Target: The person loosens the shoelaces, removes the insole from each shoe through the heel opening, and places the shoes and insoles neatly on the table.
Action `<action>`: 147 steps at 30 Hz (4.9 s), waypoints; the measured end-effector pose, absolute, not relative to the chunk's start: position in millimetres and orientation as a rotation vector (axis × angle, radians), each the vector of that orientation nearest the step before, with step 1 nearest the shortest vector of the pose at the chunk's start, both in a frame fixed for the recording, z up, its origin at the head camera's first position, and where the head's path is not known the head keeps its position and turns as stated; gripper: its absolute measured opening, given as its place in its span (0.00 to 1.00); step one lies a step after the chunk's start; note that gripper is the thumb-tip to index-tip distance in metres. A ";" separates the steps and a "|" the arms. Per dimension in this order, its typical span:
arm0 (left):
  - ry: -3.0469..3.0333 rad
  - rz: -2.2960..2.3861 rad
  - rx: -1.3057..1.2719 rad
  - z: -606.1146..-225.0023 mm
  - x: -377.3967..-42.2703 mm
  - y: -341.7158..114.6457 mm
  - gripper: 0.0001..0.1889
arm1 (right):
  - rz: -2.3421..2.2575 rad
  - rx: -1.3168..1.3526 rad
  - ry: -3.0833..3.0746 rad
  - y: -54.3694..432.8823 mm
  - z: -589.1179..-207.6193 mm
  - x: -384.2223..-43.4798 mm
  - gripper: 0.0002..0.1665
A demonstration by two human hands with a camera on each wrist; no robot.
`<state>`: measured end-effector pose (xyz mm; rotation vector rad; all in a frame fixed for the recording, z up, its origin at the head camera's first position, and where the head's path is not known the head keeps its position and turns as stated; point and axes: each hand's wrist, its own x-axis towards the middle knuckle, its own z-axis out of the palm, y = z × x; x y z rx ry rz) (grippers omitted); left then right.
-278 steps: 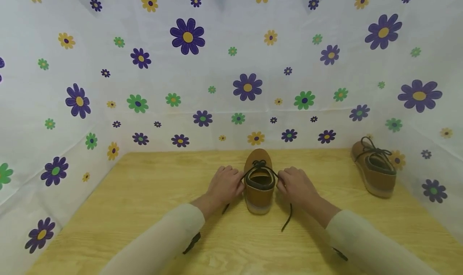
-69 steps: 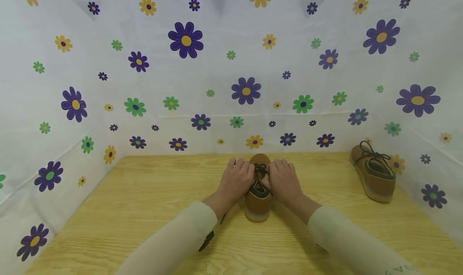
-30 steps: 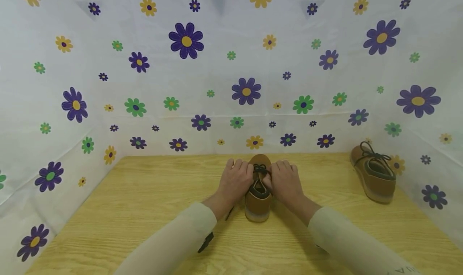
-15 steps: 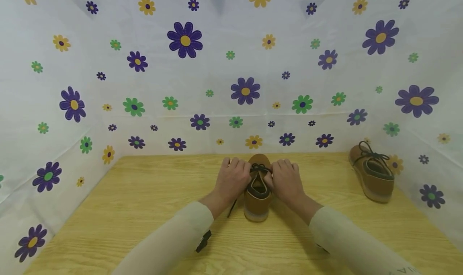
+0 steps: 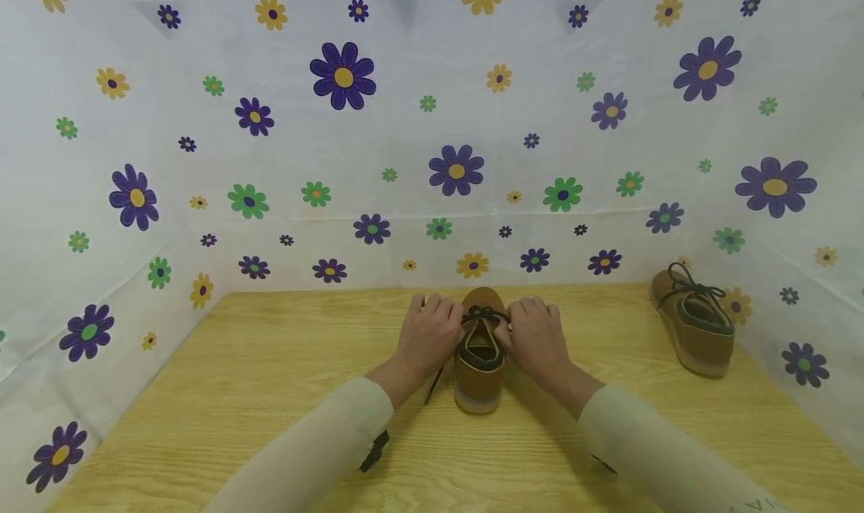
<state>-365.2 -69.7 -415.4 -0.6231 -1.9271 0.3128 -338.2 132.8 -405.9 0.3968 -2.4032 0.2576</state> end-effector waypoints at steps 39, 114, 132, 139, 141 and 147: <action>-1.964 0.343 -0.697 -418.8 -363.3 -81.7 0.11 | 0.273 0.394 -2.443 149.3 -407.9 -332.1 0.07; -2.120 0.322 -0.664 -422.9 -359.8 -88.2 0.14 | 0.361 0.386 -2.584 152.8 -411.4 -334.8 0.10; -2.153 0.333 -0.625 -420.7 -357.9 -88.2 0.15 | 0.332 0.345 -2.651 151.3 -410.4 -333.0 0.11; -2.174 0.379 -0.607 -420.7 -356.7 -88.6 0.20 | 0.314 0.341 -2.661 152.8 -411.5 -335.1 0.09; -2.194 0.391 -0.599 -420.7 -356.9 -88.6 0.21 | 0.312 0.339 -2.662 152.6 -411.5 -335.3 0.09; -2.291 0.414 -0.612 -421.2 -357.3 -87.5 0.21 | 0.315 0.330 -2.661 151.5 -410.7 -333.9 0.09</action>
